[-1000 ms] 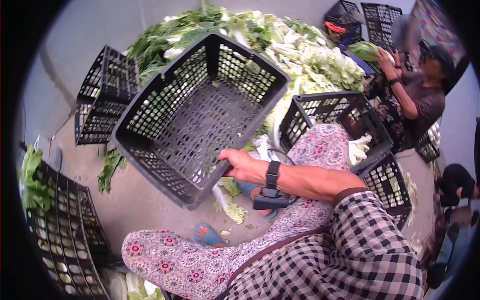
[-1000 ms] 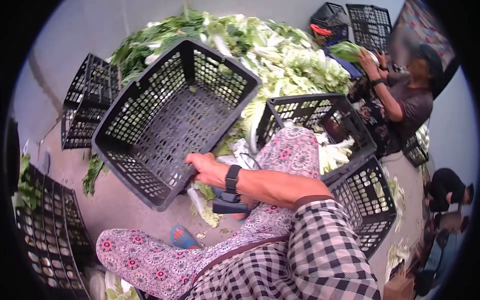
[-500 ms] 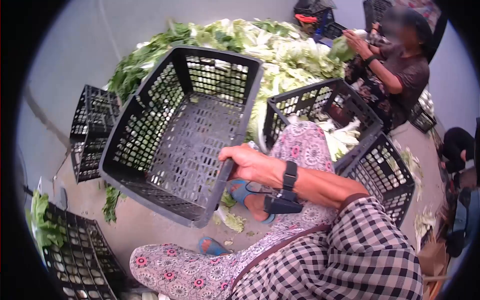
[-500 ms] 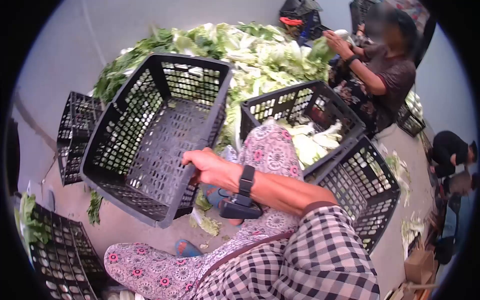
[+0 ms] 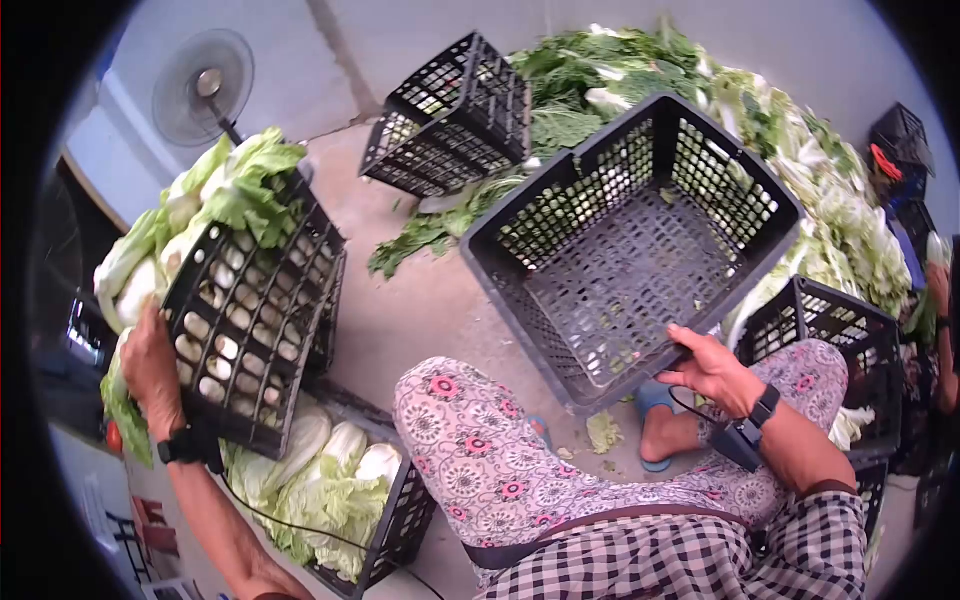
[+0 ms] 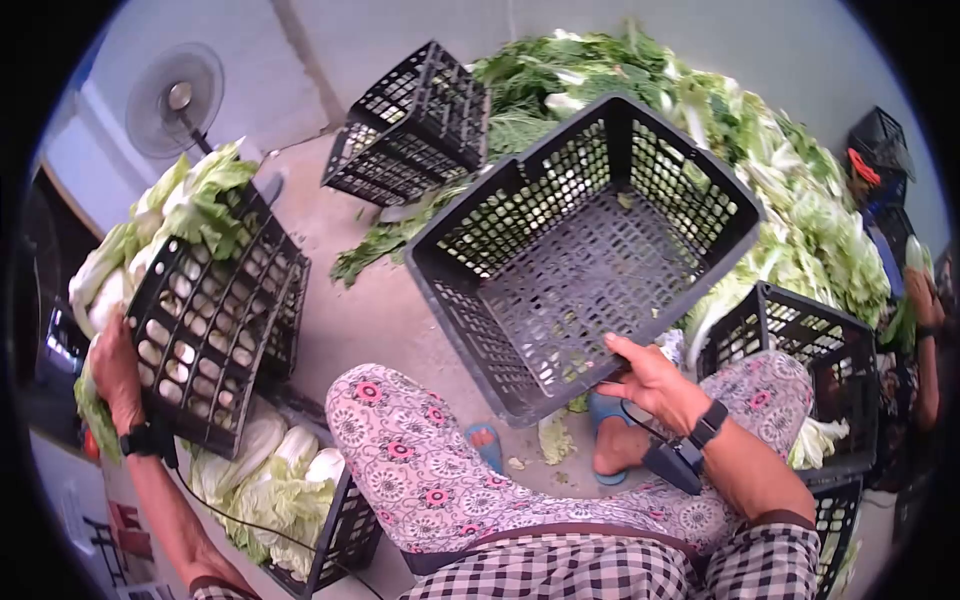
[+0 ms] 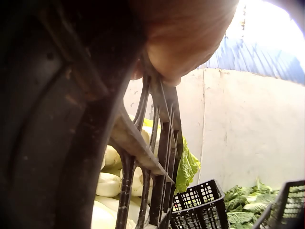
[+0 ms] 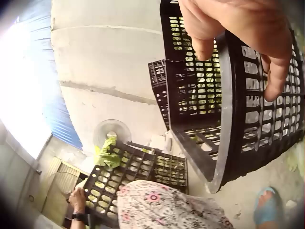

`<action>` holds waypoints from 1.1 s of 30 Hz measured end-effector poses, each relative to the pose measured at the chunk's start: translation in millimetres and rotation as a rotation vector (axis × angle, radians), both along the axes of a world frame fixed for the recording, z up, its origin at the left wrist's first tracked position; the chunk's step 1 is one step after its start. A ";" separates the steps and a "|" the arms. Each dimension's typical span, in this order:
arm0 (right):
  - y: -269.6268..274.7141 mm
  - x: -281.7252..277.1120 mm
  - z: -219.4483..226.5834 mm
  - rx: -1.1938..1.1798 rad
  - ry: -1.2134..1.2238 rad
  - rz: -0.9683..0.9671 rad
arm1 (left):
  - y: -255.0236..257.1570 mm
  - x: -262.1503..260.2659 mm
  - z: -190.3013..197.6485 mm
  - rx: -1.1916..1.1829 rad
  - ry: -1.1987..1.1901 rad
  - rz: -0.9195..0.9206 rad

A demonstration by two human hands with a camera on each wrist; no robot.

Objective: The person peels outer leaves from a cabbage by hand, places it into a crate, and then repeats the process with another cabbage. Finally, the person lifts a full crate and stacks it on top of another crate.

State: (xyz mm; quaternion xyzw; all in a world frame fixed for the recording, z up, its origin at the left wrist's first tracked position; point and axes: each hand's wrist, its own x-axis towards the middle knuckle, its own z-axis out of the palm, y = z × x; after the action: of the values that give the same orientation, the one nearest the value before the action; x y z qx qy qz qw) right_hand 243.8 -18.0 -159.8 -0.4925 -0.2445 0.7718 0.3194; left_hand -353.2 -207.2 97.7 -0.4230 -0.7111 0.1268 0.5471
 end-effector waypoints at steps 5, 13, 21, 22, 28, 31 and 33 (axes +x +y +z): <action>3.1 14.0 -9.3 -0.063 -0.160 -0.145 | 0.3 8.0 -1.0 0.021 -0.043 0.047; 13.6 3.0 -30.7 0.047 0.079 -0.446 | 1.7 -13.9 -5.6 0.038 -0.132 -0.005; 13.8 37.8 31.9 0.050 0.155 -0.447 | 1.8 -0.6 -5.2 0.045 -0.113 0.023; 7.7 45.7 40.8 0.083 0.181 -0.443 | 2.6 0.2 -4.7 0.046 -0.110 0.013; -32.1 59.5 84.3 0.063 0.354 -0.453 | -1.5 -13.9 -5.9 0.043 -0.122 -0.033; -37.0 65.2 101.4 0.148 0.408 -0.489 | -5.4 -25.9 -7.8 0.012 -0.161 -0.085; -46.9 68.1 119.9 0.256 0.404 -0.523 | -7.1 -80.1 -18.8 0.162 -0.513 -0.185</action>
State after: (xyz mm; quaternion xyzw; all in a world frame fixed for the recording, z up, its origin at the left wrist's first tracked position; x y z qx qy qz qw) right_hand 312.0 -64.9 -39.9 -0.3320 -0.1369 0.7087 0.6072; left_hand -433.3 -214.3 78.9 -0.4594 -0.7924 -0.0919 0.3906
